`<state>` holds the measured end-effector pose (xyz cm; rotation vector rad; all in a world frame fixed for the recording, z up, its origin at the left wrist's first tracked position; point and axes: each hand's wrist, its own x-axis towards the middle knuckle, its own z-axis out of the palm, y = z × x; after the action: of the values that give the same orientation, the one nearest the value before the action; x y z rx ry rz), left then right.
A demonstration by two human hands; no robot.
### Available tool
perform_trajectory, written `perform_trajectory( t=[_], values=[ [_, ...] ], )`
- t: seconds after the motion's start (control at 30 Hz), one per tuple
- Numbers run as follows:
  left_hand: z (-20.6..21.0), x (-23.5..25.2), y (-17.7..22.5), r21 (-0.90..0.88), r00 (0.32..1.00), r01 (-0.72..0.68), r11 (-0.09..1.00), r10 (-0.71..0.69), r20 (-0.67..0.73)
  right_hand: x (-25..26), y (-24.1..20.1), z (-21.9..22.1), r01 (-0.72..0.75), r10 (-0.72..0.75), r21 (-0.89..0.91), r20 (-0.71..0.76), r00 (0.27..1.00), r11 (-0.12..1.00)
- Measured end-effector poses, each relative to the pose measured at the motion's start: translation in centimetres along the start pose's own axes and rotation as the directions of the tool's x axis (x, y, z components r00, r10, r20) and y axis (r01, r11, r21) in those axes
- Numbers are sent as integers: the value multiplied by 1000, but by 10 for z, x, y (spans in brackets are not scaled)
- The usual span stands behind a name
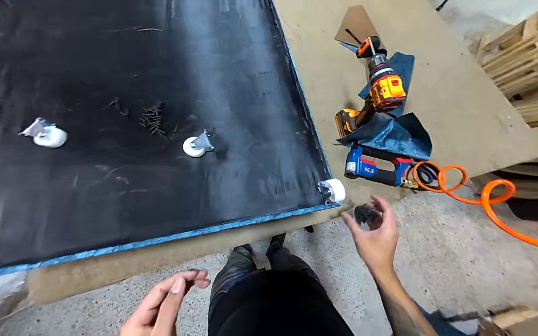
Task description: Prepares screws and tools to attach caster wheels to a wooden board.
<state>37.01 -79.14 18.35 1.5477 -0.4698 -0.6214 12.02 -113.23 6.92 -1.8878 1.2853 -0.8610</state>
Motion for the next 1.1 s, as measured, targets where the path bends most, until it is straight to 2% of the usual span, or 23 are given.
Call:
perform_trajectory(
  t=[0.07,0.13,0.2,0.27,0.33,0.4,0.47,0.53,0.6,0.67,0.77,0.87,0.97,1.1],
  values=[
    [15,14,17,157,966,-247,956,256,-44,36,18,16,90,-90,-33,13,996,995],
    [11,41,35,429,851,-452,782,522,-54,64,22,43,203,-199,-48,73,977,978],
    [2,72,53,684,792,-436,585,611,-18,81,24,63,279,-275,-21,113,955,960],
    [-12,112,65,834,807,-332,440,591,9,90,26,80,346,-343,5,136,929,938],
    [-28,159,70,869,821,-310,387,570,39,93,27,91,374,-370,-7,123,921,928],
    [-44,207,73,850,838,-373,373,529,135,85,21,91,350,-346,-27,89,934,936],
    [-56,250,72,812,861,-456,364,410,300,69,14,80,304,-303,-92,26,953,948],
    [-65,285,67,773,842,-538,336,262,472,46,11,63,243,-249,-153,-25,968,958],
    [-72,304,65,761,806,-588,273,120,580,15,9,45,156,-162,-161,-27,986,975],
    [-76,302,65,744,772,-634,209,116,625,-20,11,30,41,-46,-152,-29,998,987],
    [-72,295,61,749,747,-653,112,257,613,-64,22,6,-126,118,-155,-60,991,980],
    [-74,292,55,789,777,-603,114,305,550,-91,34,-19,-209,201,-194,-64,978,958],
    [-73,300,53,825,787,-560,83,365,497,-80,37,-37,-206,196,-216,-69,978,954],
    [-65,303,65,883,841,-452,128,390,375,-25,26,-48,-143,132,-167,-76,988,975]
  ],
)
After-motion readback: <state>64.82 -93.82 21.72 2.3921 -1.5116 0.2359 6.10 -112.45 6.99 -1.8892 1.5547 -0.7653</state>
